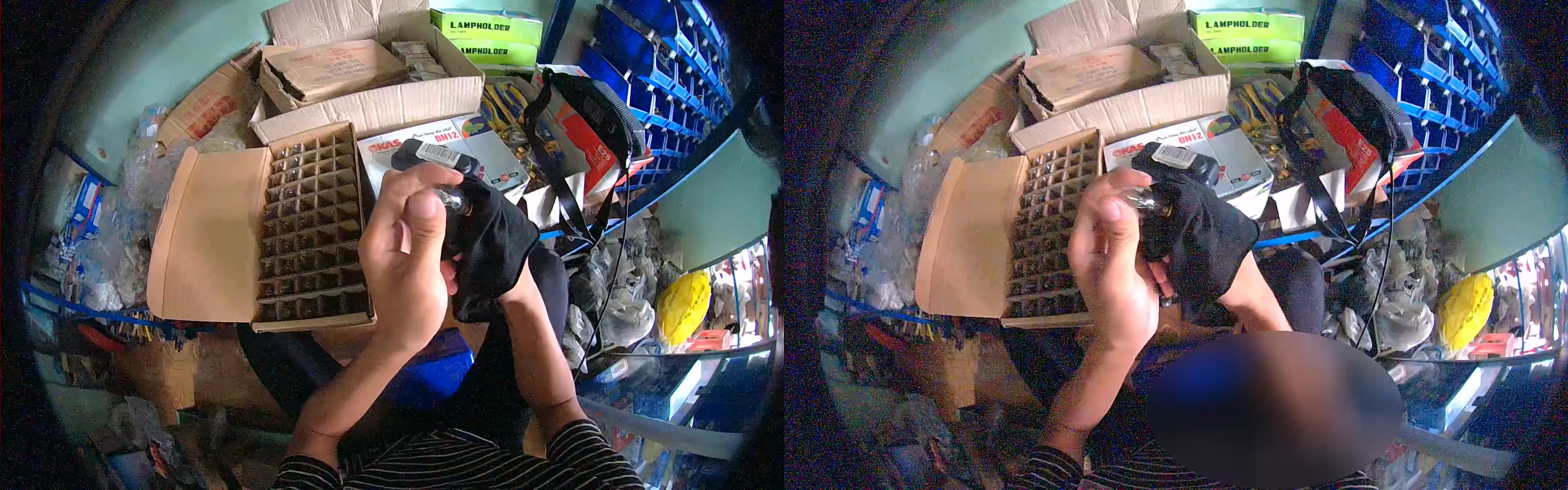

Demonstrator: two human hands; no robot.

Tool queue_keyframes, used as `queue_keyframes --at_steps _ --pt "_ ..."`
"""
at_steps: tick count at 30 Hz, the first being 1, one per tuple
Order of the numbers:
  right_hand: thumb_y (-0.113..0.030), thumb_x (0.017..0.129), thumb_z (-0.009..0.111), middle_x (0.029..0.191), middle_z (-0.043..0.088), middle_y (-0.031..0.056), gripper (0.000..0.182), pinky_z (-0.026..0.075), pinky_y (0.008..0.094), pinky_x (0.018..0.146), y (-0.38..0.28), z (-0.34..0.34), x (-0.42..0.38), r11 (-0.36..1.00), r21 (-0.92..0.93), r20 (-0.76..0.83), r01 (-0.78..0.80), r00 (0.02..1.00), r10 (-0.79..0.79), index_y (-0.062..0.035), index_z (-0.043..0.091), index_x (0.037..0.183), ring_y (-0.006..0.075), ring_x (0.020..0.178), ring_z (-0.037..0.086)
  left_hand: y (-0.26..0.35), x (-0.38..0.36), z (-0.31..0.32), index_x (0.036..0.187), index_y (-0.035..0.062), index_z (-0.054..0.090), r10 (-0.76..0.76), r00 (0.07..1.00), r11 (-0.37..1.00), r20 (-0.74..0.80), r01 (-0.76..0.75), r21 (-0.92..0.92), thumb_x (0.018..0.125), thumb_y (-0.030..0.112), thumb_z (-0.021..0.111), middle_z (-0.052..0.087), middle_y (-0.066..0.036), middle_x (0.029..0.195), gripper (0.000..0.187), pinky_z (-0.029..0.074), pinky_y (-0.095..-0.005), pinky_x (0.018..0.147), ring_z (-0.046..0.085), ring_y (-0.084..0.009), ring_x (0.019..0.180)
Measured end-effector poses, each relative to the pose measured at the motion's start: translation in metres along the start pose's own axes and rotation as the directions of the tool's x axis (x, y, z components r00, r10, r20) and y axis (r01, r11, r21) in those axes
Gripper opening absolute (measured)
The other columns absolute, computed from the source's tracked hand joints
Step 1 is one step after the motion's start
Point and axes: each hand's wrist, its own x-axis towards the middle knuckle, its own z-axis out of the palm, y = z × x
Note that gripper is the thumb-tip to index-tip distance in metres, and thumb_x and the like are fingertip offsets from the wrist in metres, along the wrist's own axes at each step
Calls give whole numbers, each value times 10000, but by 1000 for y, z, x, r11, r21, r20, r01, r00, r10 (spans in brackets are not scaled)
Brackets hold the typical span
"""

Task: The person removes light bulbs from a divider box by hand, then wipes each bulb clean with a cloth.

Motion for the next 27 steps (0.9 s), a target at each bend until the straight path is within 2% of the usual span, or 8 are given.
queue_keyframes --at_steps 5,8,12,16,17,21,24,27 --pt "-280 683 740 1053 645 201 609 486 418 848 7 -2 4 973 -39 -39 229 972 -231 -32 571 1213 396 966 625 3 0 0 1091 -10 610 27 999 999 28 -28 31 1021 264 496 608 -71 1039 305 389 -262 917 534 -115 988" --pt "-305 660 757 1079 643 218 645 488 427 848 10 0 3 974 -133 -60 181 980 -191 -40 577 1219 421 995 613 0 1 2 1093 -14 604 -8 1000 1000 -6 8 15 1022 267 493 611 -77 1051 310 388 -276 937 540 -128 1010" --pt "-226 752 658 925 629 205 342 476 488 737 -12 9 5 809 -586 -11 48 998 -67 -69 625 1054 406 839 614 -9 4 -1 1120 -19 583 252 964 948 -89 -227 224 1001 193 536 595 -86 1094 248 412 -302 945 550 -158 1028" --pt "-141 786 582 881 609 180 193 456 483 741 -12 12 16 802 -528 -157 279 897 -414 -40 611 948 374 854 600 -2 0 -1 1150 -6 552 245 969 932 -29 -227 283 1008 193 519 621 -124 1106 247 443 -327 924 583 -191 1022" --pt "-149 797 582 954 606 193 238 441 475 793 -21 7 13 777 -589 -40 223 952 -303 -17 613 993 388 920 574 -3 1 -3 1139 -8 584 237 971 951 -42 -223 215 970 99 571 577 -100 1120 200 452 -283 886 559 -157 1026" --pt "-161 824 597 1051 569 222 329 420 465 876 -12 10 15 908 -223 -135 356 911 -390 12 571 1102 412 998 524 -4 7 -7 1115 8 594 194 972 949 -130 -153 274 966 131 595 572 -69 1086 193 452 -253 847 544 -116 985" --pt "-141 857 591 1072 577 214 330 414 453 908 -12 5 25 939 -59 -31 340 939 -342 17 550 1144 407 1013 528 4 5 -4 1134 5 576 -92 991 964 -97 113 239 931 137 657 574 -47 1040 256 443 -226 824 534 -91 944" --pt "-131 853 640 1176 590 208 406 419 419 972 -6 3 18 945 75 -60 317 948 -313 1 554 1227 379 1116 551 -2 5 5 1108 2 537 -20 988 994 -152 36 102 880 105 719 562 -20 928 309 438 -227 810 515 -79 861"
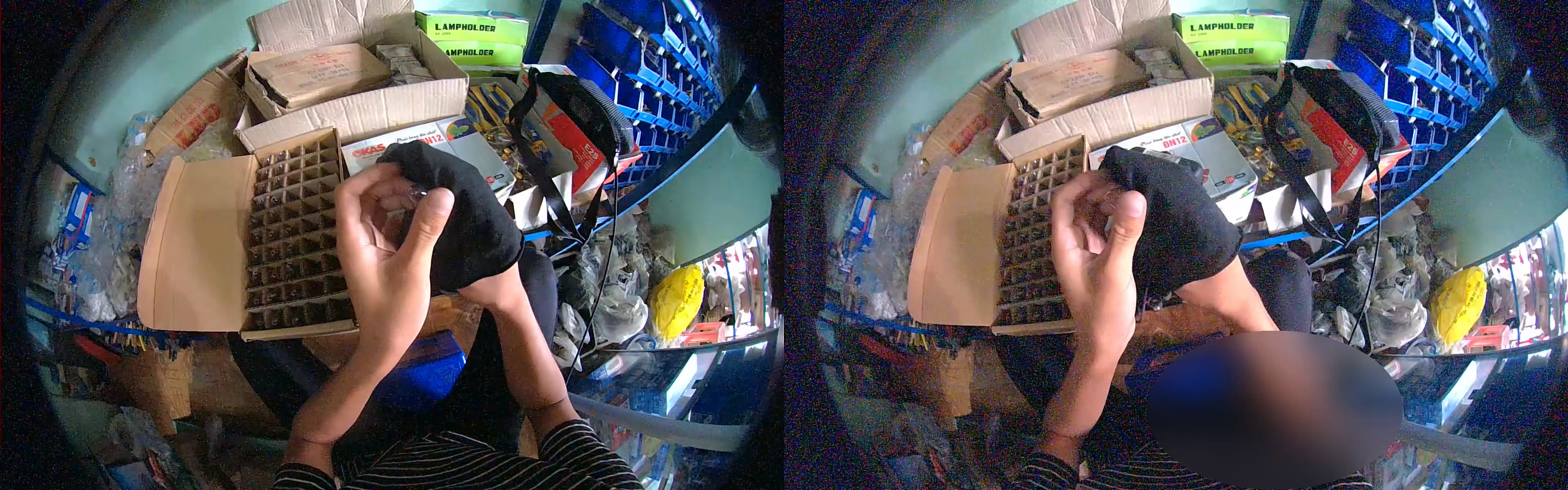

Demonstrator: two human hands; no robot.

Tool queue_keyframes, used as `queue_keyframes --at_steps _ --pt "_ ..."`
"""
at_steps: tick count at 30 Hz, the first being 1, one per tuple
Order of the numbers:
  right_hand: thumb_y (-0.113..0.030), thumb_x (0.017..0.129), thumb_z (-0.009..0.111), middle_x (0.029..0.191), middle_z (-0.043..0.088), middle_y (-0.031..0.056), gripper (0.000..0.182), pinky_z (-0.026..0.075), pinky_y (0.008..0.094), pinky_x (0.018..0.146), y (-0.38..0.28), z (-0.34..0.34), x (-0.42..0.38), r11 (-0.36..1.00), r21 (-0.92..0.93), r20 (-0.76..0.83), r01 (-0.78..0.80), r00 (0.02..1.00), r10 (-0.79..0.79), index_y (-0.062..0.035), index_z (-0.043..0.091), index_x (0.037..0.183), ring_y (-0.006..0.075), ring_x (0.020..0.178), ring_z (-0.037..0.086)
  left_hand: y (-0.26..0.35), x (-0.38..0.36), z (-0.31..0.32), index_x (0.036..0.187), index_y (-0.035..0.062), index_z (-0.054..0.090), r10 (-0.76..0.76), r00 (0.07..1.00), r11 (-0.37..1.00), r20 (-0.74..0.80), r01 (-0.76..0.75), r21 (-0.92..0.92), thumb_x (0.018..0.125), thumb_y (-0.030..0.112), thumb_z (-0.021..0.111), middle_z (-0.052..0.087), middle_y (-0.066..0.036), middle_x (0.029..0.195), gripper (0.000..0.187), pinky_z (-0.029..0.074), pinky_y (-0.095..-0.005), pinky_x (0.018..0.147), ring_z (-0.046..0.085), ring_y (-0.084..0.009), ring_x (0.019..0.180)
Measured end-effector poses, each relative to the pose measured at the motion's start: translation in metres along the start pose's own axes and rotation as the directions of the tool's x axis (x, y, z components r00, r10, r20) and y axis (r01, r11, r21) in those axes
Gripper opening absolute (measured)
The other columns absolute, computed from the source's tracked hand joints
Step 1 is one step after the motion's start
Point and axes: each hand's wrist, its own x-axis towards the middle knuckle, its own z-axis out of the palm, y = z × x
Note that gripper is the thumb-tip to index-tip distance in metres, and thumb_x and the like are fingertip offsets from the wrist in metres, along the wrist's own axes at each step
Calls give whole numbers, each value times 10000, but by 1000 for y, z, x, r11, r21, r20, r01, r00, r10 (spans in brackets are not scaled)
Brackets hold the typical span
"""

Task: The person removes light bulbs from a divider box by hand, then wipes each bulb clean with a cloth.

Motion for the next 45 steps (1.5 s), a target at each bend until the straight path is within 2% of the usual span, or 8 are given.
queue_keyframes --at_steps 12,16,20,28,30,33,42,45 --pt "-185 817 667 1217 596 209 511 452 394 951 -7 -8 -9 985 -135 5 -107 994 109 -49 546 1295 375 1096 582 5 5 -9 1066 23 556 137 990 978 24 -139 153 970 145 601 588 -6 866 162 424 -210 735 519 -62 807" --pt "-155 809 680 1168 577 228 469 448 405 951 4 -9 -10 994 -37 -16 105 994 -105 -32 545 1240 394 1076 567 8 -1 -12 904 -37 608 -197 980 909 4 182 374 1006 332 529 544 9 778 390 409 -231 656 456 -63 721" --pt "-111 833 661 1057 628 183 340 485 380 878 -1 -10 -12 999 -32 -101 -16 995 13 -36 605 1160 359 988 617 13 -6 -13 858 1 577 -390 920 904 34 376 202 1035 312 468 490 21 745 374 390 -202 673 438 -46 755" --pt "-191 746 656 982 633 130 366 510 405 757 -2 -14 -5 897 -441 -141 13 986 -84 -93 621 1096 332 879 627 7 -7 0 1059 8 531 -299 938 954 177 289 82 1019 205 499 613 -55 862 203 437 -208 576 580 -74 650" --pt "-196 758 634 1020 625 122 337 502 425 767 3 -13 -5 811 -582 50 56 998 -33 -94 606 1078 324 916 610 5 -5 -10 1052 -10 538 -152 985 944 79 121 308 1024 213 485 633 -75 928 231 466 -259 724 607 -111 846" --pt "-192 815 630 1189 625 170 373 412 399 1025 30 -5 -45 995 -86 109 43 994 -33 -88 650 1173 332 1171 558 -21 -12 -34 1292 -67 499 -1 1000 851 -21 12 525 999 120 453 560 -192 1273 351 362 -379 1068 513 -253 1206" --pt "-202 858 590 1147 501 236 401 383 482 943 33 24 -28 1000 27 -25 0 1000 0 33 516 1175 409 1092 471 -1 -2 -24 1342 -96 458 -61 993 743 101 -23 669 1025 366 455 487 -261 1377 561 332 -376 1087 465 -309 1289" --pt "-196 841 605 1208 487 246 441 386 472 968 30 24 -29 961 -145 -44 236 969 -244 50 505 1193 411 1121 473 0 0 -22 1367 -75 446 -26 1000 766 7 16 643 1021 398 446 459 -246 1411 586 315 -374 1101 443 -297 1314"
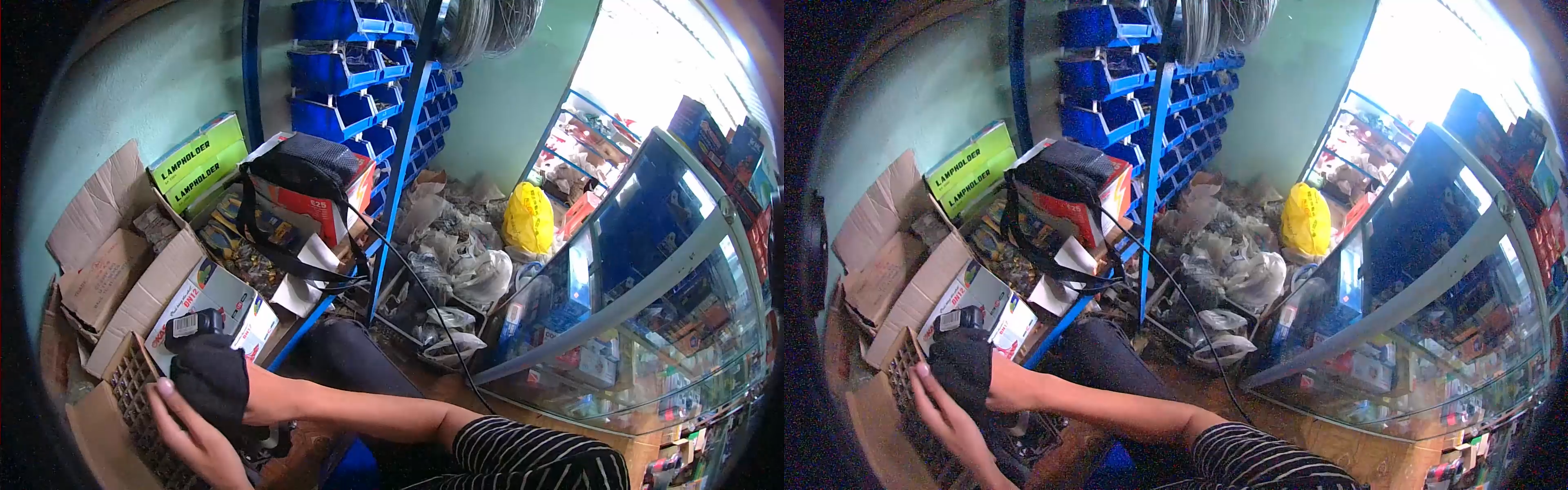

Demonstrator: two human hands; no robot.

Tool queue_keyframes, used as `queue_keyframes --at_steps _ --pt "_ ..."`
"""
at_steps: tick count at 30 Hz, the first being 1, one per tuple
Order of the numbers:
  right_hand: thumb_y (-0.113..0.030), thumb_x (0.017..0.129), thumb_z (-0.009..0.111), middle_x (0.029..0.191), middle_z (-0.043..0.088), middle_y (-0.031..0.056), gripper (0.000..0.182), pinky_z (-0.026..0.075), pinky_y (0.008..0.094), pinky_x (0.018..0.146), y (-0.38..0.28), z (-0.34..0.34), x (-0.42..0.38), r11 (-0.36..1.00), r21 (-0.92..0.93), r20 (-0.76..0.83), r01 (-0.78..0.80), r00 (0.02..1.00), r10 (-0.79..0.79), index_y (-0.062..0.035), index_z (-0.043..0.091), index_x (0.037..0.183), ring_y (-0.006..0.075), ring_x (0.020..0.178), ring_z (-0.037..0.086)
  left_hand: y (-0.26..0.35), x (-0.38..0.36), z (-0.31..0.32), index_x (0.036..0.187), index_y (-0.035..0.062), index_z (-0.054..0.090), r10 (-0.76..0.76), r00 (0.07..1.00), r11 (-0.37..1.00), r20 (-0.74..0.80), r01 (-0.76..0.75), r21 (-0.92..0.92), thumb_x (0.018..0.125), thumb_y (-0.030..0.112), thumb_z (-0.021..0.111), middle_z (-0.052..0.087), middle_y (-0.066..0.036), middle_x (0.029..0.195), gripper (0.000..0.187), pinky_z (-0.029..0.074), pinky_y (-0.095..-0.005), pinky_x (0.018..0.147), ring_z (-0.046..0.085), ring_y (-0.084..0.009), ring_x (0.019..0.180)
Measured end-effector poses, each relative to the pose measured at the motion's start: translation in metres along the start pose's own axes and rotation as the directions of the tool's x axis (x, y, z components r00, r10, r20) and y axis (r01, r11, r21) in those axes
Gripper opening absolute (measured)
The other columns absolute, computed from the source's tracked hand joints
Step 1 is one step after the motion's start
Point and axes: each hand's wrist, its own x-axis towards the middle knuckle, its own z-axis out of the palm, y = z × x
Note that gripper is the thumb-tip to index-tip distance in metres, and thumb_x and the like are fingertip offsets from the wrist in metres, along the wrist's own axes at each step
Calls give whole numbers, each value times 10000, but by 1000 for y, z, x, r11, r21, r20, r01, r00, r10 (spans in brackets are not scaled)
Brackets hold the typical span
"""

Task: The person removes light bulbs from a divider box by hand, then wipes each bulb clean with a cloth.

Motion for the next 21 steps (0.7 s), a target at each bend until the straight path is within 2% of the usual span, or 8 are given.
queue_keyframes --at_steps 1,4,7,10,13,16,19,21 --pt "-109 769 622 1297 464 247 520 323 471 1072 -2 2 -2 966 230 37 -121 993 115 22 485 1254 419 1241 404 5 0 0 1382 -52 446 -122 992 986 -19 119 -117 1017 399 456 429 -227 1444 581 308 -377 1108 422 -290 1334" --pt "-88 768 609 1299 484 241 518 335 456 1078 -9 -8 2 899 380 89 -216 976 197 20 495 1262 404 1253 421 5 5 -6 1398 -30 439 -159 987 982 -15 157 -108 992 436 490 402 -209 1470 620 285 -376 1130 399 -289 1352" --pt "-53 768 582 1258 525 229 488 363 437 1063 -3 -10 5 969 240 -1 -53 998 55 23 517 1245 387 1219 470 -1 8 -9 1398 -29 442 -209 978 974 -2 208 -86 982 458 498 396 -207 1476 643 274 -376 1135 390 -287 1359" --pt "-22 782 533 1251 557 224 467 381 384 1053 -3 -4 0 898 409 -101 -160 970 220 54 528 1242 356 1181 518 7 8 -7 1398 -30 441 -232 972 955 31 234 -180 977 467 502 384 -204 1485 655 264 -378 1139 375 -285 1368" --pt "15 787 473 1250 570 203 462 394 361 1035 -6 -3 -1 829 494 -80 -260 936 342 58 524 1244 315 1166 540 13 6 -3 1398 -30 442 -237 972 956 -1 233 -181 973 470 508 376 -199 1491 659 257 -377 1142 375 -286 1367" --pt "26 806 475 1264 555 181 451 376 390 1038 1 2 -3 741 590 -63 -320 897 437 24 530 1254 321 1177 512 0 9 -7 1393 -26 450 -215 976 967 28 217 -137 980 455 503 384 -200 1484 636 272 -374 1135 387 -286 1359" --pt "23 801 508 1267 543 194 441 373 409 1043 6 12 -5 864 447 -226 -230 906 358 21 533 1242 347 1184 499 -2 6 -5 1388 -21 460 -155 987 986 34 157 -57 993 427 490 403 -208 1467 598 297 -367 1122 406 -284 1344" --pt "14 790 541 1269 532 201 459 371 422 1045 8 6 -3 911 372 -135 -177 961 242 15 525 1248 362 1188 492 -7 8 -6 1369 -5 496 -54 998 999 -11 54 -2 1009 387 471 460 -207 1421 532 337 -355 1088 454 -280 1303"
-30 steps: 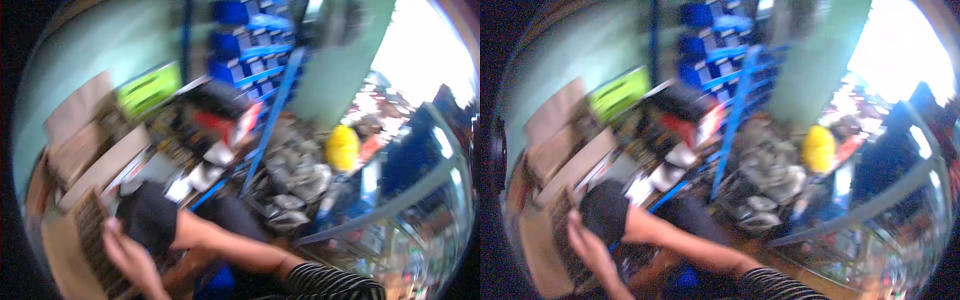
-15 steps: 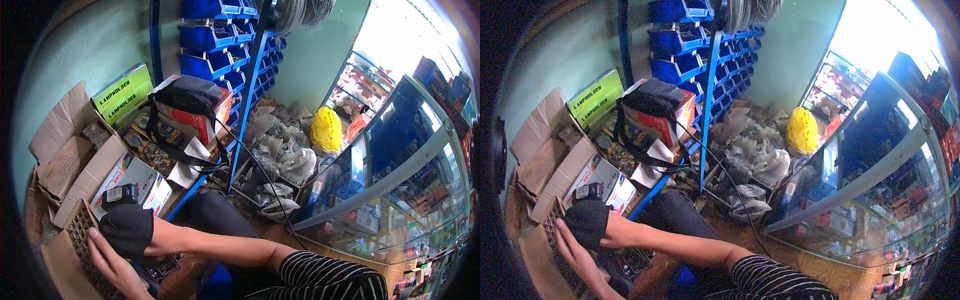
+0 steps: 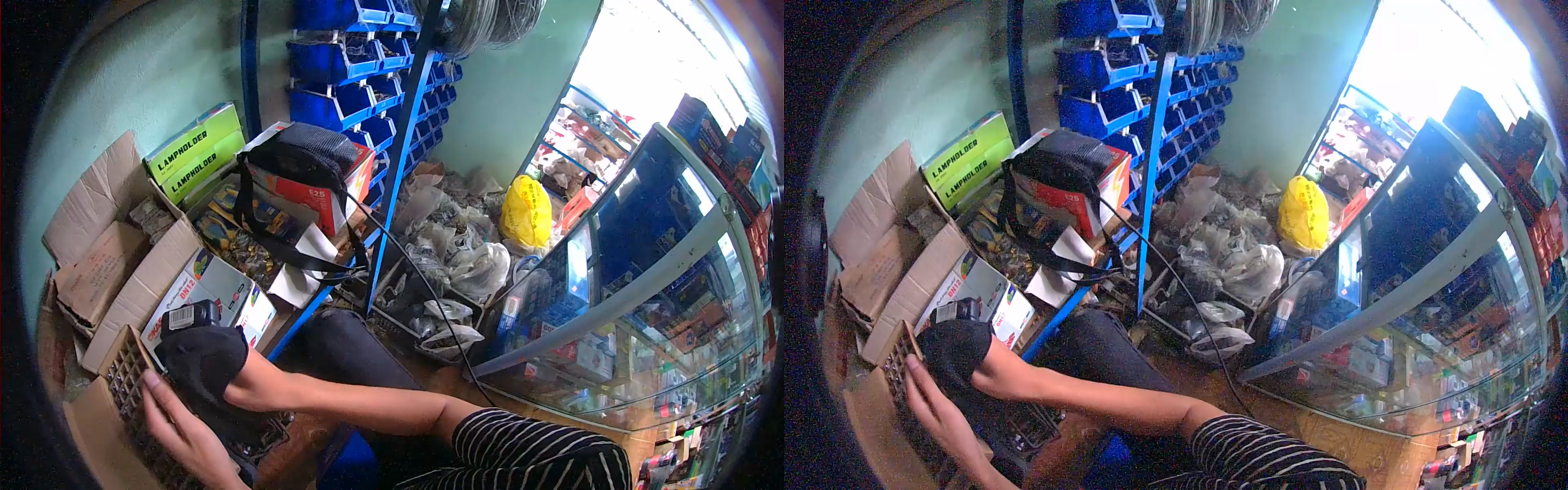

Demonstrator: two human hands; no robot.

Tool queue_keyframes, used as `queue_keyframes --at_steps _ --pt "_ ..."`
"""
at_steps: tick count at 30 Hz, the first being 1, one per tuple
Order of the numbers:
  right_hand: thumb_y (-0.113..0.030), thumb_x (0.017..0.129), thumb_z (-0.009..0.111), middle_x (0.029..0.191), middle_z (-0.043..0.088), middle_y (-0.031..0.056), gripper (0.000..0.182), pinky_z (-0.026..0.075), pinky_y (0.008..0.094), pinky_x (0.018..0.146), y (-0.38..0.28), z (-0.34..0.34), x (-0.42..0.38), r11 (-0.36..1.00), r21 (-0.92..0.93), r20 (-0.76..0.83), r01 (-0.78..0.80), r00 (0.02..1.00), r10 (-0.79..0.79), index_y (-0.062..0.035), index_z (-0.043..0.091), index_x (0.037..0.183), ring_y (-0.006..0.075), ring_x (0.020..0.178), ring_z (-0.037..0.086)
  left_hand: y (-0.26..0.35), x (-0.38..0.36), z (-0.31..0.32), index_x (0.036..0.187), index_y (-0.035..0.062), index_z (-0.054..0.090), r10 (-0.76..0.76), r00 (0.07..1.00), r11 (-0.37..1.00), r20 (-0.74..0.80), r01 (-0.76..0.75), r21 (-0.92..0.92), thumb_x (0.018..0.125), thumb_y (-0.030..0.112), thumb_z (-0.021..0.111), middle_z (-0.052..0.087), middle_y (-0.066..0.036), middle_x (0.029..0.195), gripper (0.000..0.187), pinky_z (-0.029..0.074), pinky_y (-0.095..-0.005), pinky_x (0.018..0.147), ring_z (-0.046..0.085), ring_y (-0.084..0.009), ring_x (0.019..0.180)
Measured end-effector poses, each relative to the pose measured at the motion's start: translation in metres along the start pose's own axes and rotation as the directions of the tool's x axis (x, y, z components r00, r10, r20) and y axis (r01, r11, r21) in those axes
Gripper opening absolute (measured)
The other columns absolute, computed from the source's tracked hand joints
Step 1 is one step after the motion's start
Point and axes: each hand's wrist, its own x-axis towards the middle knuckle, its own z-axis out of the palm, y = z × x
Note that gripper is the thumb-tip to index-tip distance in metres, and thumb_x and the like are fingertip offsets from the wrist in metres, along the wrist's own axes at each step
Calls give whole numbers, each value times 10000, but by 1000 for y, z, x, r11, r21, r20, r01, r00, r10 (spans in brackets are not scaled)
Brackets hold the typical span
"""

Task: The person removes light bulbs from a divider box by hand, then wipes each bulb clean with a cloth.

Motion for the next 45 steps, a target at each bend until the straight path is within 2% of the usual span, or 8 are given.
queue_keyframes --at_steps 7,9,14,17,24,35,39,45 --pt "-27 708 604 1258 536 208 543 374 432 1052 -21 -7 2 995 -65 143 76 988 -66 3 528 1245 374 1194 489 17 -1 -20 1319 1 554 -208 974 978 91 207 13 1006 390 477 555 -182 1331 505 360 -340 1049 512 -256 1238" --pt "-13 690 590 1242 553 202 554 371 425 1056 -23 -6 1 999 -37 114 17 993 -13 -4 536 1240 363 1189 499 10 -1 -19 1254 -89 551 83 991 994 104 -89 56 1018 315 491 618 -239 1193 472 431 -372 949 585 -273 1077" --pt "17 739 541 1056 674 160 399 466 401 938 -45 -12 -2 885 -208 -76 -417 909 411 -23 642 1123 324 1026 622 36 -10 -11 945 -37 566 61 973 989 222 -29 -144 1014 215 513 611 -74 798 267 426 -276 639 518 -112 701" --pt "-42 877 546 979 694 111 254 497 320 821 -45 -6 18 942 28 -217 -335 918 333 33 655 1093 172 891 628 30 -2 -11 901 3 518 113 952 993 283 -100 -60 989 135 534 582 -117 766 160 436 -308 600 544 -180 627" --pt "-56 858 628 997 673 121 211 492 335 816 -39 -5 16 971 -15 -74 -238 969 237 32 638 1049 223 905 642 32 8 -25 935 2 564 424 856 853 295 -487 187 856 56 661 625 -177 847 136 480 -428 655 629 -382 772" --pt "-165 959 526 917 610 59 175 493 289 744 -9 14 12 400 863 -98 -308 676 731 -11 611 958 145 837 576 87 141 32 944 25 625 397 632 760 665 -633 148 885 156 641 633 -66 825 144 476 -292 756 577 -131 772" --pt "-125 907 567 954 632 69 171 502 279 768 -12 6 13 972 172 -76 -157 982 172 34 601 960 116 855 587 60 158 119 956 81 662 322 346 397 881 -894 207 876 171 635 629 -108 891 123 466 -414 832 611 -281 908" --pt "-113 892 584 902 638 67 169 489 313 796 -26 -35 25 864 304 177 -402 915 363 32 602 976 118 846 569 34 156 154 1008 101 660 357 387 262 850 -915 307 889 199 618 594 -120 1053 160 345 -527 966 530 -291 1126"
